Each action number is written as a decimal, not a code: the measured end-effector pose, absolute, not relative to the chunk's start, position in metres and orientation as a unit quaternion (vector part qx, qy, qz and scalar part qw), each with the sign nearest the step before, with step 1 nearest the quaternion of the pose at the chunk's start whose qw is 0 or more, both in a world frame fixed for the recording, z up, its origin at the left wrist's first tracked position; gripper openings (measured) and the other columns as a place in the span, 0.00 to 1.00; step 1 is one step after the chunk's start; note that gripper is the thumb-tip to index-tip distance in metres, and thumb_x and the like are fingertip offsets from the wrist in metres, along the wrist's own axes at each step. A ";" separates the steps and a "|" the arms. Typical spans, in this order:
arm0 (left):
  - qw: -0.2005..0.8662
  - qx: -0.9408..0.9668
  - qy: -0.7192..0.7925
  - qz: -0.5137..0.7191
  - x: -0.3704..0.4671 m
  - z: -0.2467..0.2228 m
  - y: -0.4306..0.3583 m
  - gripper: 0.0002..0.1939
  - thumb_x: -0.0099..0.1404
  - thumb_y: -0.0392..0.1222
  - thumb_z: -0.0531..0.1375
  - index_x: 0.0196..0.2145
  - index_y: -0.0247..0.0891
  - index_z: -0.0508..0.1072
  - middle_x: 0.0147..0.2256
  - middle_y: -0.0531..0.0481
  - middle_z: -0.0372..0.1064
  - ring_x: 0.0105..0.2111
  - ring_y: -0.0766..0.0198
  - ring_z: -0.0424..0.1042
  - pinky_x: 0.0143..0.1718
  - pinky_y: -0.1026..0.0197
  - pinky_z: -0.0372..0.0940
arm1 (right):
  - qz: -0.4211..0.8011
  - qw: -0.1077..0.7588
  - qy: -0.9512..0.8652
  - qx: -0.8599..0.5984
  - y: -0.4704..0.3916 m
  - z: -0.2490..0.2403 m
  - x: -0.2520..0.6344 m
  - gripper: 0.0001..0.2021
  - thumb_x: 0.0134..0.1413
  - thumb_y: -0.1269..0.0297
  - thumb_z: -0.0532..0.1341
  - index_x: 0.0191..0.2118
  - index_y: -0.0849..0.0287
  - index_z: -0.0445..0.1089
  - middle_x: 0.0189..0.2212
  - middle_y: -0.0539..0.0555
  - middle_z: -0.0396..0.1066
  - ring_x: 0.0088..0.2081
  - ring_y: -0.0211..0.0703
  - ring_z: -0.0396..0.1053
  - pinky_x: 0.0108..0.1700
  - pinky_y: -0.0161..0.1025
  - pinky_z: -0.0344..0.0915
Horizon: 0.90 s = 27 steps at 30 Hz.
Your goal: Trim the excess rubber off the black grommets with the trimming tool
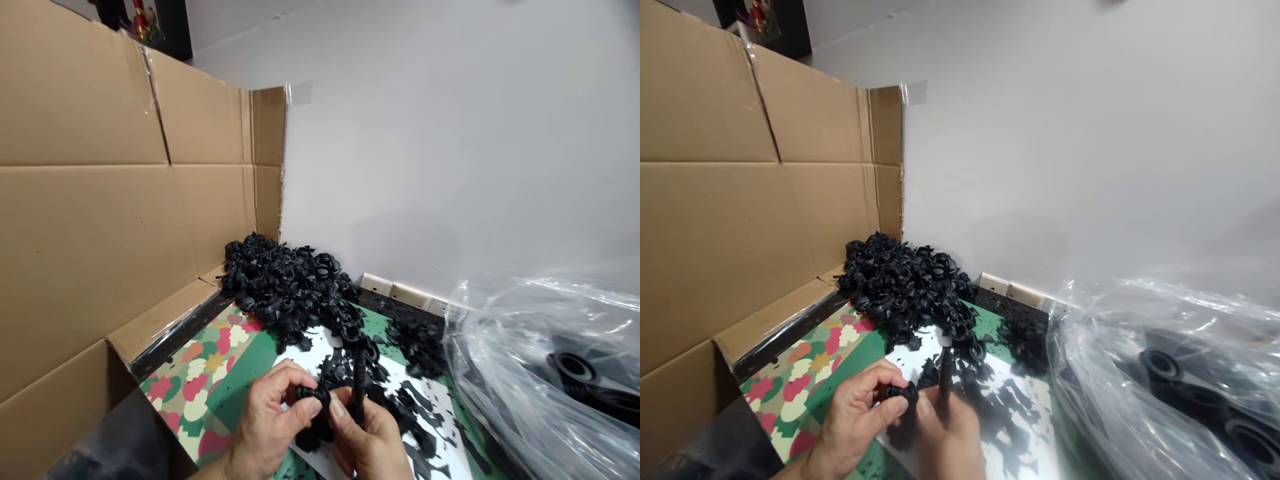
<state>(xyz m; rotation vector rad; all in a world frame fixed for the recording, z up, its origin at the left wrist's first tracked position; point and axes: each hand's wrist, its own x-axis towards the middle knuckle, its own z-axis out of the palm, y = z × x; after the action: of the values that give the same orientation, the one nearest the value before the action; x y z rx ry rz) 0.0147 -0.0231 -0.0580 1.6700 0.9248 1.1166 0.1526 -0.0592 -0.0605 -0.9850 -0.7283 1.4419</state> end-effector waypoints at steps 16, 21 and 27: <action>0.550 0.614 0.370 0.428 0.010 -0.050 -0.021 0.10 0.55 0.40 0.65 0.35 0.34 0.75 0.30 0.51 0.67 0.23 0.69 0.66 0.23 0.67 0.63 | 0.566 0.607 -0.324 -0.453 -0.061 -0.064 0.150 0.21 0.38 0.45 0.68 0.21 0.60 0.67 0.13 0.42 0.51 0.14 0.28 0.43 0.15 0.29 0.43; 0.555 0.605 0.363 0.440 0.009 -0.050 -0.019 0.09 0.55 0.38 0.66 0.35 0.35 0.76 0.32 0.51 0.68 0.22 0.70 0.67 0.23 0.68 0.64 | 0.570 0.606 -0.313 -0.458 -0.061 -0.061 0.150 0.21 0.37 0.45 0.68 0.21 0.59 0.67 0.11 0.40 0.48 0.14 0.28 0.39 0.14 0.30 0.42; 0.488 0.664 0.346 0.448 0.009 -0.048 -0.020 0.06 0.56 0.39 0.65 0.33 0.37 0.76 0.31 0.52 0.66 0.21 0.71 0.65 0.21 0.69 0.63 | 0.591 0.615 -0.299 -0.428 -0.061 -0.061 0.148 0.21 0.36 0.46 0.70 0.21 0.60 0.67 0.12 0.39 0.46 0.14 0.27 0.38 0.15 0.29 0.40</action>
<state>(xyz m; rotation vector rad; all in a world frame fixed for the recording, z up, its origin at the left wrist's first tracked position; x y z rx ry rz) 0.0086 -0.0203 -0.0478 1.6140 0.8422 1.0898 0.1481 -0.0607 -0.0612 -0.9867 -0.6894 1.3624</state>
